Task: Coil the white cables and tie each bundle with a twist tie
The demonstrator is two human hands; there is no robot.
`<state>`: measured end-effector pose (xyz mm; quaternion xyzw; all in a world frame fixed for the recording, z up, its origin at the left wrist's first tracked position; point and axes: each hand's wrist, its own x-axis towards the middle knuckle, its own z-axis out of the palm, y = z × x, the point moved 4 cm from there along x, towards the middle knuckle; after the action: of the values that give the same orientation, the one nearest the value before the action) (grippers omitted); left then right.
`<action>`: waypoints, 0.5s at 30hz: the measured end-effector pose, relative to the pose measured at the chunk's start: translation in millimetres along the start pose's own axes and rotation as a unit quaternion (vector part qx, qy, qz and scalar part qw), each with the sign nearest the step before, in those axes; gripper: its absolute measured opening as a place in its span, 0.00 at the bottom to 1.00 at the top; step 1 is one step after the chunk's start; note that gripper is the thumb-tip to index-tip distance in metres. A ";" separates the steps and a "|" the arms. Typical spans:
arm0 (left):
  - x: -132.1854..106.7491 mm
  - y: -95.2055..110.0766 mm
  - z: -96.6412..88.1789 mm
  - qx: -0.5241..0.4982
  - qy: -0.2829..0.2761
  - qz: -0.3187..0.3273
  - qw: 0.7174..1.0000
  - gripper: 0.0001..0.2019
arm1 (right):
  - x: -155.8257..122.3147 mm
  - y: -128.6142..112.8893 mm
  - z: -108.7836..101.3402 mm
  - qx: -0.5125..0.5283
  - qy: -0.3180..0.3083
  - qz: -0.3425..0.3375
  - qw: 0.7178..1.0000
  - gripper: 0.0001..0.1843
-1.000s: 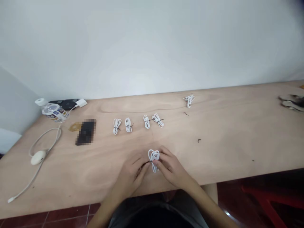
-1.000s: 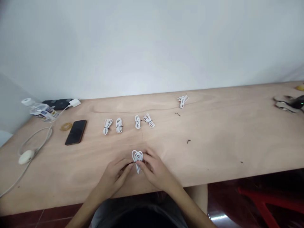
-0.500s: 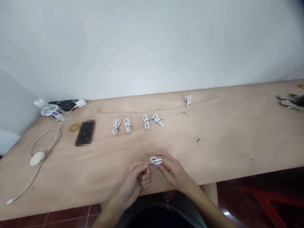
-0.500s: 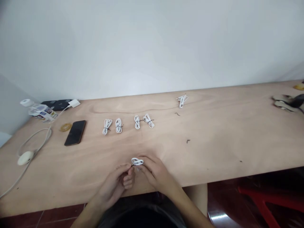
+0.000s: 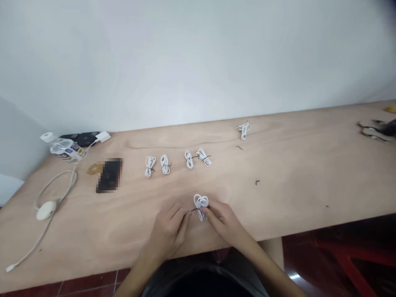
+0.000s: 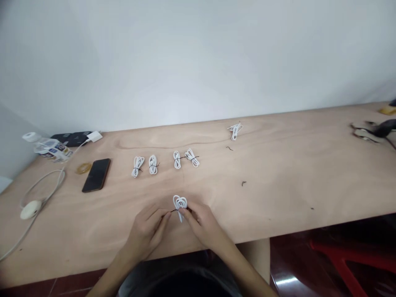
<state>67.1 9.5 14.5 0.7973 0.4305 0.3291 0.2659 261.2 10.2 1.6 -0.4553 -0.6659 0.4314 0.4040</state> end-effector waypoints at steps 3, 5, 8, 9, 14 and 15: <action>-0.4 -5.9 3.3 -0.150 -0.019 -0.166 0.974 0.13 | -0.8 -8.5 -1.7 -0.029 -0.023 -0.047 0.998 0.12; -3.6 -10.9 7.9 -0.301 -0.020 -0.283 0.910 0.13 | -3.8 -11.1 -2.2 -0.056 -0.034 -0.086 0.994 0.16; -10.6 -14.0 19.9 -0.532 -0.041 -0.405 0.743 0.12 | -10.1 -9.6 -2.6 -0.123 -0.020 -0.168 0.978 0.26; -12.8 -13.6 24.0 -0.592 -0.052 -0.429 0.681 0.11 | -12.4 -8.7 -2.7 -0.152 -0.007 -0.202 0.967 0.28; -17.6 -10.5 34.1 -0.701 -0.074 -0.466 0.535 0.13 | -21.4 -7.2 -0.2 -0.273 0.012 -0.306 0.912 0.39; -17.1 -9.8 33.9 -0.693 -0.075 -0.464 0.547 0.13 | -22.0 -8.3 -0.2 -0.275 0.010 -0.305 0.912 0.40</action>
<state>80.6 -5.3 -19.3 0.0765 0.3574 0.2949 0.8829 265.0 -12.5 6.3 -0.3277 -0.8603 0.0827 0.3816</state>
